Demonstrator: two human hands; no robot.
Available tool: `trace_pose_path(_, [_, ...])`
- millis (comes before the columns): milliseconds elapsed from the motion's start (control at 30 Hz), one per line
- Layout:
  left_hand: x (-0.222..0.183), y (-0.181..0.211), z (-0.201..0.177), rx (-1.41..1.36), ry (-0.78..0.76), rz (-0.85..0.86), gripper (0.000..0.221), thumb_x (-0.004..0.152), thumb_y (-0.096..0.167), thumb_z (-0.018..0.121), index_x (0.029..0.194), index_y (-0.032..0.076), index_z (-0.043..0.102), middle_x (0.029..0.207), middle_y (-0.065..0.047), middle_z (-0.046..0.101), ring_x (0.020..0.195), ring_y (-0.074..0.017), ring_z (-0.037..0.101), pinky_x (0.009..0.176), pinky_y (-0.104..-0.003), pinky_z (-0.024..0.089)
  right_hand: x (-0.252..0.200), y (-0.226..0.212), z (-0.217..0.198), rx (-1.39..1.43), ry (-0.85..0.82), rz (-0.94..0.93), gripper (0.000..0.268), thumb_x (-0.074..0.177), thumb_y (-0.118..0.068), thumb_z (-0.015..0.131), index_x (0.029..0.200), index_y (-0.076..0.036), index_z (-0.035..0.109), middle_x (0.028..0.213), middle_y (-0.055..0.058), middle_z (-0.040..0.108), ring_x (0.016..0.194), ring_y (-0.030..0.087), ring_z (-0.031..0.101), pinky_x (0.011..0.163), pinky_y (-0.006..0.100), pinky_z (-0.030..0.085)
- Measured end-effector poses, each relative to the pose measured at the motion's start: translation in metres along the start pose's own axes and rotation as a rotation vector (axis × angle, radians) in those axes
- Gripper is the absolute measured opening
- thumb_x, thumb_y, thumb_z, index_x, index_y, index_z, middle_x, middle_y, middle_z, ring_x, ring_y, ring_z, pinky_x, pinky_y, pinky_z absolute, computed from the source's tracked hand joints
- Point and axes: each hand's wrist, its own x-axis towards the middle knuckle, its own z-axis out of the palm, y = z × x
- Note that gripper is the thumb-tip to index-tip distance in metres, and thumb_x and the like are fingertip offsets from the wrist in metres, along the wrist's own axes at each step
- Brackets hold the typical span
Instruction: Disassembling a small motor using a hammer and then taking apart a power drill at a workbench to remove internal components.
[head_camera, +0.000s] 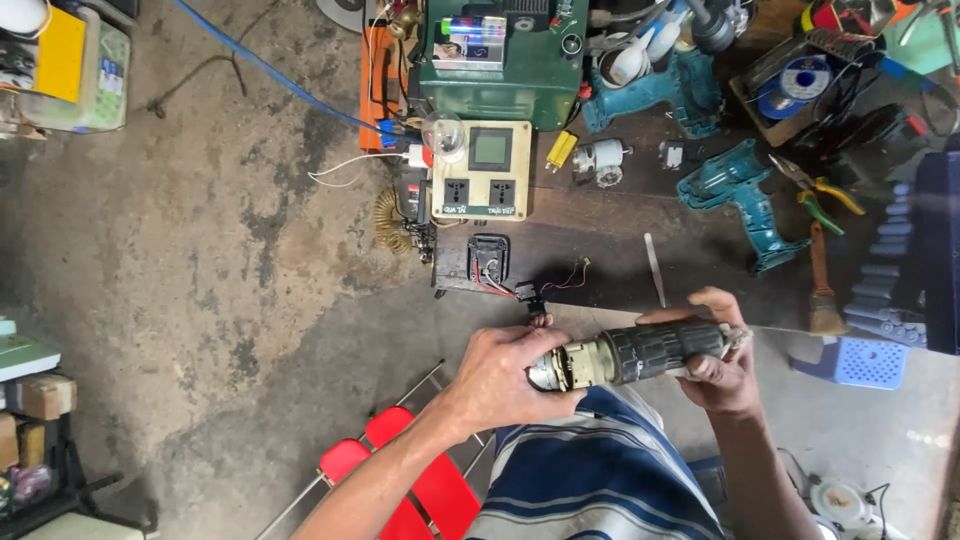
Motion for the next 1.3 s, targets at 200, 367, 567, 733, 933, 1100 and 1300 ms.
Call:
trace_pose_path(200, [0.006, 0.011, -0.001, -0.034, 0.028, -0.01, 0.044, 0.057, 0.03, 0.089, 0.092, 0.006, 0.076, 0.069, -0.016, 0.071, 0.066, -0.0368, 0.074, 0.057, -0.043, 0.06, 0.02, -0.022, 0.028, -0.144, 0.046, -0.053, 0.055, 0.086, -0.025, 0.08, 0.119, -0.004, 0.042, 0.106, 0.048, 0.064, 0.07, 0.041, 0.08, 0.047, 0.032, 0.07])
trace_pose_path(367, [0.009, 0.016, -0.006, 0.146, -0.087, -0.025, 0.048, 0.068, 0.037, 0.084, 0.102, 0.006, 0.072, 0.081, -0.009, 0.075, 0.069, -0.0281, 0.074, 0.059, -0.043, 0.058, 0.039, -0.052, 0.071, -0.311, -0.092, -0.013, 0.036, 0.099, -0.033, 0.081, 0.12, -0.014, 0.059, 0.119, 0.029, 0.07, 0.066, 0.022, 0.078, 0.057, 0.028, 0.068])
trace_pose_path(567, [0.019, 0.022, -0.017, 0.146, -0.151, -0.038, 0.051, 0.072, 0.041, 0.082, 0.106, 0.003, 0.072, 0.089, -0.011, 0.079, 0.073, -0.0297, 0.076, 0.064, -0.042, 0.06, 0.044, -0.052, 0.058, -0.273, -0.187, 0.004, 0.034, 0.099, -0.026, 0.079, 0.122, -0.013, 0.059, 0.126, 0.033, 0.066, 0.081, 0.03, 0.08, 0.066, 0.033, 0.069])
trace_pose_path(733, [0.018, 0.021, -0.021, 0.167, -0.088, 0.07, 0.053, 0.075, 0.04, 0.085, 0.107, 0.001, 0.07, 0.093, -0.011, 0.079, 0.074, -0.0274, 0.077, 0.062, -0.042, 0.061, 0.045, -0.055, 0.059, -0.376, -0.242, 0.011, 0.055, 0.083, -0.025, 0.086, 0.126, -0.012, 0.054, 0.131, 0.029, 0.064, 0.109, 0.032, 0.071, 0.089, 0.041, 0.064])
trace_pose_path(933, [0.021, 0.023, -0.028, 0.181, -0.042, 0.114, 0.051, 0.073, 0.035, 0.088, 0.107, 0.002, 0.068, 0.09, -0.01, 0.077, 0.073, -0.0259, 0.074, 0.061, -0.039, 0.057, 0.042, -0.052, 0.044, -0.398, -0.235, 0.029, 0.052, 0.082, -0.004, 0.08, 0.126, -0.011, 0.052, 0.131, 0.03, 0.064, 0.109, 0.035, 0.072, 0.09, 0.045, 0.064])
trace_pose_path(1100, [0.015, 0.02, -0.024, 0.247, -0.106, 0.053, 0.057, 0.071, 0.038, 0.088, 0.113, 0.006, 0.067, 0.094, -0.012, 0.078, 0.077, -0.0302, 0.075, 0.068, -0.045, 0.061, 0.044, -0.052, 0.039, -0.344, -0.292, 0.095, 0.048, 0.084, 0.0, 0.079, 0.124, -0.013, 0.057, 0.134, 0.028, 0.065, 0.11, 0.035, 0.074, 0.09, 0.047, 0.064])
trace_pose_path(1300, [0.003, 0.017, -0.015, 0.379, -0.086, 0.227, 0.057, 0.074, 0.029, 0.093, 0.112, -0.002, 0.064, 0.099, -0.019, 0.077, 0.076, -0.0322, 0.073, 0.061, -0.045, 0.065, 0.055, -0.05, 0.05, -0.251, -0.372, 0.105, 0.045, 0.09, -0.019, 0.088, 0.127, -0.015, 0.062, 0.135, 0.033, 0.062, 0.117, 0.042, 0.07, 0.094, 0.053, 0.063])
